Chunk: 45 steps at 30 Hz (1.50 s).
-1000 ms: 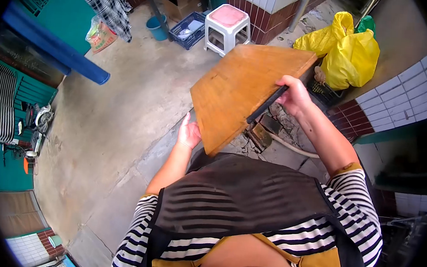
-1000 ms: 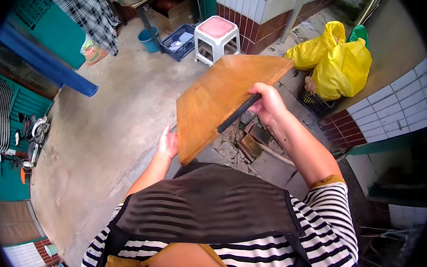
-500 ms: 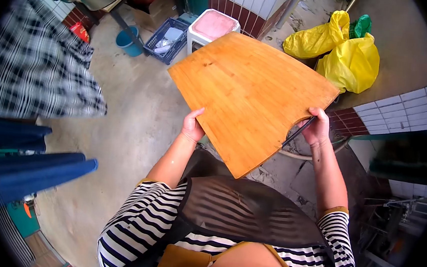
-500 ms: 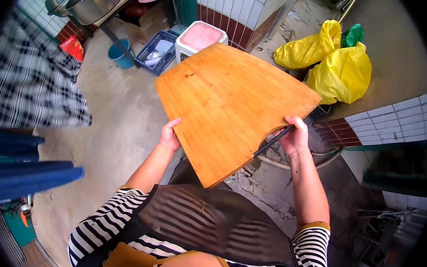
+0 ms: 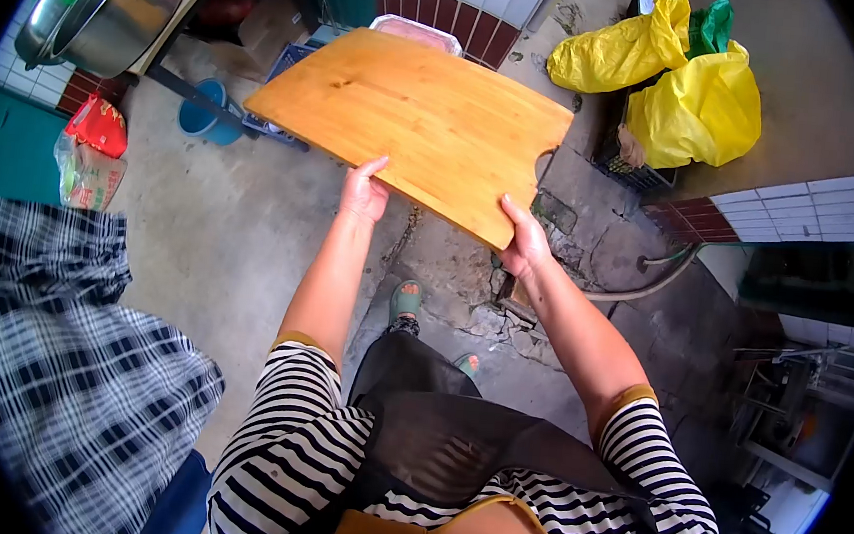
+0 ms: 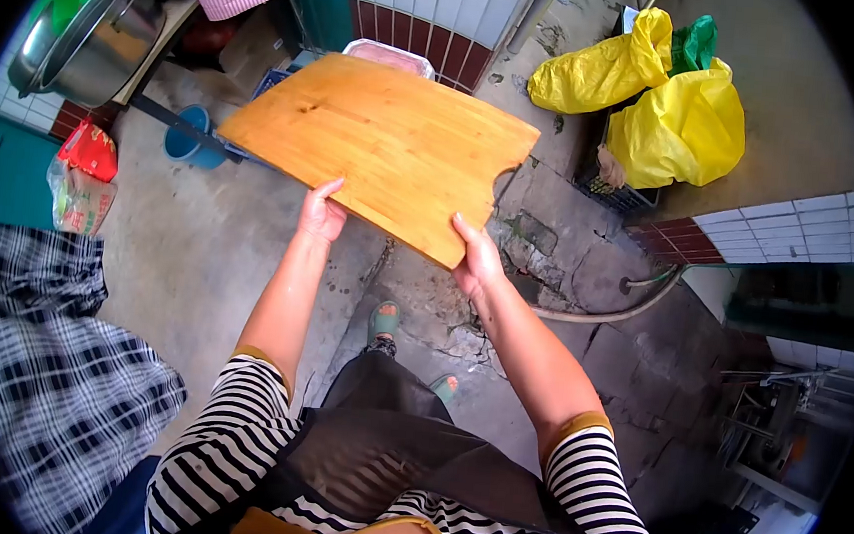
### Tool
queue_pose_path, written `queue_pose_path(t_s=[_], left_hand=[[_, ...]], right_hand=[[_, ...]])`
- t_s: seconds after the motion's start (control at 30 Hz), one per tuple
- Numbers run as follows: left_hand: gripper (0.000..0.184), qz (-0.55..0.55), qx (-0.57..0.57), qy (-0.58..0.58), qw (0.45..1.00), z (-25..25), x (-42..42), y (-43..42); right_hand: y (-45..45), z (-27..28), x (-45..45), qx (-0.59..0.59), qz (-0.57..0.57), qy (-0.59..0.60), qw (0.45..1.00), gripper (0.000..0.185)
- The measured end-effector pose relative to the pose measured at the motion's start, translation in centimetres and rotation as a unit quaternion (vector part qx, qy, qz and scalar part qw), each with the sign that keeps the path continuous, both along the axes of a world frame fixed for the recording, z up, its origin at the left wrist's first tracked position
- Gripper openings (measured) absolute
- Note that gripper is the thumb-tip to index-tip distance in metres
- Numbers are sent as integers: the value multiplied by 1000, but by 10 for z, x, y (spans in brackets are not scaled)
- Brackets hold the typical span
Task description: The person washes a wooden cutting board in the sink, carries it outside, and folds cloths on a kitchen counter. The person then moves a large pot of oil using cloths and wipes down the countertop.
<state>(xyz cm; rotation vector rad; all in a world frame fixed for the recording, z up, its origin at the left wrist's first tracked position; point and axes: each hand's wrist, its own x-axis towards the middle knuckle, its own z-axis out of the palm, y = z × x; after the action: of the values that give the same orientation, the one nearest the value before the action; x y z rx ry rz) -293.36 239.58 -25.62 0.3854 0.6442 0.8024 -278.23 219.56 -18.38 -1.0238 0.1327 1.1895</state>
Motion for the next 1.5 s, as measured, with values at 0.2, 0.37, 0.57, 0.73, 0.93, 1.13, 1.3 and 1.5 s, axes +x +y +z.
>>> queue_pose_path(t_s=[0.2,0.37,0.57,0.73,0.93,1.13,1.3,1.5], left_hand=[[40,-3,-73,-7,997,-30,9,36],[38,2,-117,-7,993,-72,36,55],[37,22,-174,30,984,-144,84,79],[42,-50,-179,85,979,-185,103,103],[40,-59,-127,142,980,-210,125,131],[50,-184,-51,243,951,-202,115,154],[71,-184,-36,391,901,-199,83,146],[53,-341,299,511,730,-166,3,51]], right_hand=[[39,-17,12,-11,15,-39,999,51],[21,-27,33,-177,94,-139,970,59],[-201,-68,16,-413,333,-446,721,67],[-416,-22,-58,-629,356,-311,618,72],[-495,23,-158,-730,158,-62,662,67],[-440,17,-169,-655,226,-118,712,64],[-396,20,-151,-585,41,-35,809,65],[-438,14,-159,-646,93,-138,745,54]])
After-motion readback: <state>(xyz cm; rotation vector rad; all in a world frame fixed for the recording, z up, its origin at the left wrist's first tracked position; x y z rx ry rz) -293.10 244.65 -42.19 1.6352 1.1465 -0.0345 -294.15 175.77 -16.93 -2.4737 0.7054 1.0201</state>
